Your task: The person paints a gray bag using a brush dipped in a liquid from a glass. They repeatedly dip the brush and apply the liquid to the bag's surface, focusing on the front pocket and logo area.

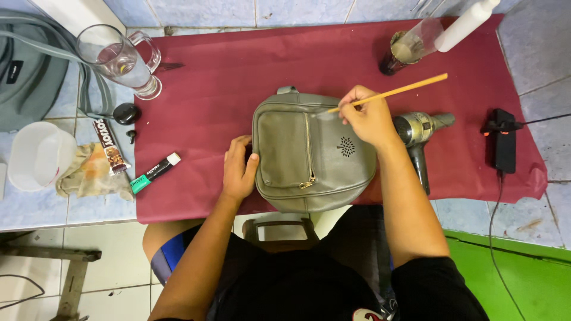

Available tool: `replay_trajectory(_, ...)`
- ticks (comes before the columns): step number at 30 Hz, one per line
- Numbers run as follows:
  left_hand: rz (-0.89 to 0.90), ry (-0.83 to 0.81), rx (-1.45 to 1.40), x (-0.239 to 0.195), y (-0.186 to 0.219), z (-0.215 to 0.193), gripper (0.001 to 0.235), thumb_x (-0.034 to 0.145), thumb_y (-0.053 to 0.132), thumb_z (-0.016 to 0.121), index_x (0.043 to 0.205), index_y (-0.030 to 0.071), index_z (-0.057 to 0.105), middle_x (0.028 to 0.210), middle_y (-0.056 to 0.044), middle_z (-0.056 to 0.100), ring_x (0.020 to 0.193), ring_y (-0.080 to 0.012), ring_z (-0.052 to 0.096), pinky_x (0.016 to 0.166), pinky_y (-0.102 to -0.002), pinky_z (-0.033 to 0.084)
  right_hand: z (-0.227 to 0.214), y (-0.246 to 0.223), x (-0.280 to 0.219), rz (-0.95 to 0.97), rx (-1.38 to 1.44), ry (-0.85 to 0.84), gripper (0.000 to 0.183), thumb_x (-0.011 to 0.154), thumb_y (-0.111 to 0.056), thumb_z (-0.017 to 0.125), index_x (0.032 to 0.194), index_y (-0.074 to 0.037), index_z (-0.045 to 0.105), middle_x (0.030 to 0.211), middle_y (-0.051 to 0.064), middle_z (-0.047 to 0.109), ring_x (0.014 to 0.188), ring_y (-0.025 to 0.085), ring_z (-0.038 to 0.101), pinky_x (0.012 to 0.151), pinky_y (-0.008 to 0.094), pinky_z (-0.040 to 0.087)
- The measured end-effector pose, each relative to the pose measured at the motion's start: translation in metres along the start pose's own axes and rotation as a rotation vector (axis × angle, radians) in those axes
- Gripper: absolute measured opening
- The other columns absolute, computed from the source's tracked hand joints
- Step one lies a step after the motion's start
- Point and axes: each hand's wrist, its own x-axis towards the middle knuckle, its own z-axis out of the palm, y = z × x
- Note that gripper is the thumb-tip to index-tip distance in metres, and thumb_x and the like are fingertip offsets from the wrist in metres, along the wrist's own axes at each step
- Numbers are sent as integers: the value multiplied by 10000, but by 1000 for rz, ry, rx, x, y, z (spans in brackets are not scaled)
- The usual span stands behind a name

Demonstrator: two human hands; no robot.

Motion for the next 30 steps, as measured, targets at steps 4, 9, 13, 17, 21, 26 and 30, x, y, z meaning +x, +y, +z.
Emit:
replay_trajectory(4,18,-1,-2,1,2,-1,388,1042,362,455,1330,116,539,1346,-93,556,1245,-330,570,1004,-434,385,5,-10,-3,0,17,-33,91,891,33,616,947,39,688,695,125,681,586,137,664,541,215,517)
replay_trajectory(9,16,5,1,0,2,0,389,1045,361,458,1321,98,538,1348,-114,556,1244,-346,571,1010,-440,385,-1,-14,-10,4,-26,-22,43,909,-4,646,911,-6,689,658,105,679,549,110,629,512,197,477)
replay_trajectory(13,9,-4,8,2,0,0,391,1042,366,454,1326,110,539,1346,-101,559,1244,-334,572,1012,-439,384,-7,2,-19,32,5,-70,70,864,12,611,902,7,669,668,130,677,559,151,668,537,237,526)
replay_trajectory(17,2,-6,5,-3,0,0,405,1050,385,437,1324,102,532,1342,-107,551,1242,-337,567,1012,-441,380,-5,-7,-44,-1,6,-21,106,871,40,607,894,6,705,647,127,678,568,170,665,559,247,520)
replay_trajectory(21,8,-2,1,0,0,1,401,1050,381,436,1317,101,539,1341,-108,553,1245,-338,566,1012,-445,379,-12,1,-74,44,33,-49,103,815,45,620,873,9,697,628,124,673,561,170,679,559,268,532)
replay_trajectory(26,26,-11,0,-1,2,-1,386,1058,365,433,1327,107,532,1335,-100,551,1239,-332,564,1010,-440,373,-1,-13,-93,30,11,-17,110,843,17,626,875,-23,724,608,105,680,579,157,634,580,260,492)
replay_trajectory(30,32,2,-2,-2,-1,0,368,1065,346,427,1319,106,542,1322,-101,557,1224,-332,568,1007,-430,367,-9,-12,-116,63,-28,-104,94,779,-18,642,820,-45,722,545,91,660,530,160,577,532,285,449)
